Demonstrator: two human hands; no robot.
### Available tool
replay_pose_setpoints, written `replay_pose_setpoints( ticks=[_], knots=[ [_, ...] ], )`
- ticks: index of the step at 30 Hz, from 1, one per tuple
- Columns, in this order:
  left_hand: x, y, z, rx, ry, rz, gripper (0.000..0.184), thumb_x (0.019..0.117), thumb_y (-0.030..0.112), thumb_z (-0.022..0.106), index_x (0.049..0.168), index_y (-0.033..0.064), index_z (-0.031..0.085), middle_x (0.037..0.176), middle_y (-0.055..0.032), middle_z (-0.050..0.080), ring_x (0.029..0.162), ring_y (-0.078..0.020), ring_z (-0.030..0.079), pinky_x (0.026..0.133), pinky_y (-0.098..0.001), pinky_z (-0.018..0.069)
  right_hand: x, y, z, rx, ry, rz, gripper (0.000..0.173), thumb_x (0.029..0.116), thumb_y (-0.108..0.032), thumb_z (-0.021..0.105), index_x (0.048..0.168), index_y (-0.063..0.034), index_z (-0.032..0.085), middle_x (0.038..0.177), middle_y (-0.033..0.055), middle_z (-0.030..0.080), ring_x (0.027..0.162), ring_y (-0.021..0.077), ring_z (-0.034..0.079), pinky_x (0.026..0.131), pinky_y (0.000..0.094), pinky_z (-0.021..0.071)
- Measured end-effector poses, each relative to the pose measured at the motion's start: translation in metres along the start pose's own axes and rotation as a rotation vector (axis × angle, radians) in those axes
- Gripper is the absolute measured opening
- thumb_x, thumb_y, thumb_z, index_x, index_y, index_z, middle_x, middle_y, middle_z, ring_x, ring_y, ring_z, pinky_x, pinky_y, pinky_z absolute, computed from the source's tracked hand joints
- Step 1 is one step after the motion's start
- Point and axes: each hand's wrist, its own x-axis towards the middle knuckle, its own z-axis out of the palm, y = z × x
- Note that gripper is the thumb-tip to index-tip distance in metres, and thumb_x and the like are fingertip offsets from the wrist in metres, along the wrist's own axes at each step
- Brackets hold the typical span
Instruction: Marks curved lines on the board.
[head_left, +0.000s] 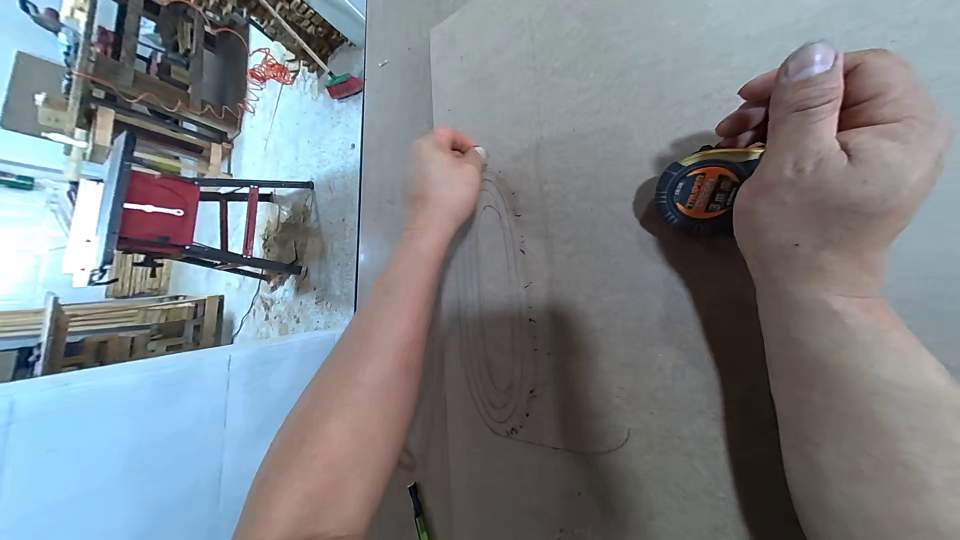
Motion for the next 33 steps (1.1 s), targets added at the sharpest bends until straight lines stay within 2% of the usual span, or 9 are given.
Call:
replay_pose_setpoints(
  ticks=[3,7,12,17,21,25,29,31,33],
  knots=[
    [-0.001,-0.004,-0.008,-0.090,0.041,-0.016,0.008,0.0980,0.013,0.066,0.103,0.0064,0.067,0.074,-0.0019,0.069,0.057,-0.0105,0.064,0.054,-0.0278,0.0559,0.000,-0.001,-0.001,-0.023,0.003,0.008,0.033,0.1111,-0.037,0.045,0.101,-0.0152,0.067,0.086,-0.0067,0.071,0.079,0.0039,0.070,0.072,0.0266,0.0588],
    [0.000,-0.005,0.003,-0.030,-0.009,-0.032,0.006,0.0959,0.014,0.067,0.097,0.0088,0.070,0.074,-0.0024,0.069,0.056,-0.0112,0.062,0.052,-0.0290,0.0527,-0.001,-0.001,-0.001,-0.003,-0.005,0.002,0.032,0.1112,-0.036,0.045,0.100,-0.0152,0.067,0.086,-0.0069,0.071,0.079,0.0043,0.070,0.072,0.0270,0.0598],
    [-0.003,-0.001,0.014,0.077,-0.018,-0.035,0.007,0.0964,0.015,0.065,0.097,0.0103,0.070,0.076,-0.0031,0.068,0.064,-0.0146,0.065,0.062,-0.0376,0.0555,0.000,-0.001,-0.001,-0.018,0.007,-0.002,0.032,0.1111,-0.036,0.045,0.100,-0.0159,0.067,0.086,-0.0073,0.071,0.078,0.0031,0.070,0.070,0.0258,0.0583],
    [-0.019,0.008,0.018,0.156,-0.049,0.001,0.011,0.0997,0.016,0.061,0.101,0.0099,0.070,0.077,-0.0032,0.068,0.067,-0.0160,0.066,0.066,-0.0406,0.0567,0.000,-0.002,-0.001,0.003,0.005,0.004,0.031,0.1112,-0.035,0.045,0.100,-0.0154,0.067,0.086,-0.0071,0.071,0.078,0.0038,0.070,0.070,0.0261,0.0593],
    [-0.007,0.002,0.009,0.237,-0.043,0.037,0.011,0.0990,0.017,0.062,0.101,0.0095,0.071,0.079,-0.0050,0.068,0.070,-0.0187,0.066,0.069,-0.0445,0.0557,0.001,-0.001,0.000,-0.011,-0.006,0.005,0.033,0.1113,-0.036,0.045,0.102,-0.0146,0.067,0.087,-0.0061,0.071,0.079,0.0042,0.070,0.071,0.0272,0.0591],
    [-0.016,0.009,0.016,0.266,-0.061,0.061,0.011,0.0998,0.018,0.062,0.100,0.0103,0.069,0.077,-0.0039,0.066,0.069,-0.0181,0.065,0.067,-0.0437,0.0546,0.000,-0.002,-0.002,-0.022,0.008,0.012,0.033,0.1113,-0.036,0.045,0.101,-0.0148,0.067,0.086,-0.0061,0.071,0.078,0.0035,0.069,0.070,0.0262,0.0588],
    [0.000,0.002,0.004,0.200,-0.057,0.039,0.014,0.0998,0.018,0.062,0.105,0.0079,0.071,0.084,-0.0065,0.070,0.074,-0.0190,0.068,0.073,-0.0440,0.0569,0.000,-0.003,-0.001,-0.016,-0.005,0.016,0.033,0.1112,-0.037,0.045,0.102,-0.0153,0.067,0.087,-0.0068,0.071,0.079,0.0036,0.070,0.071,0.0268,0.0587],
    [0.003,0.000,-0.006,0.067,-0.010,0.027,0.016,0.1008,0.016,0.063,0.110,0.0046,0.068,0.085,-0.0067,0.070,0.071,-0.0162,0.068,0.069,-0.0373,0.0577,0.000,-0.003,-0.001,-0.016,0.003,0.019,0.033,0.1111,-0.038,0.045,0.102,-0.0153,0.067,0.087,-0.0066,0.071,0.079,0.0041,0.070,0.071,0.0272,0.0591],
    [-0.001,-0.001,-0.009,-0.023,0.034,0.025,0.011,0.1005,0.015,0.064,0.107,0.0059,0.068,0.077,-0.0021,0.068,0.061,-0.0098,0.063,0.058,-0.0275,0.0537,0.000,-0.001,-0.002,-0.024,0.012,0.015,0.033,0.1111,-0.037,0.045,0.101,-0.0155,0.067,0.086,-0.0065,0.071,0.078,0.0038,0.069,0.070,0.0268,0.0582]
  ],
)
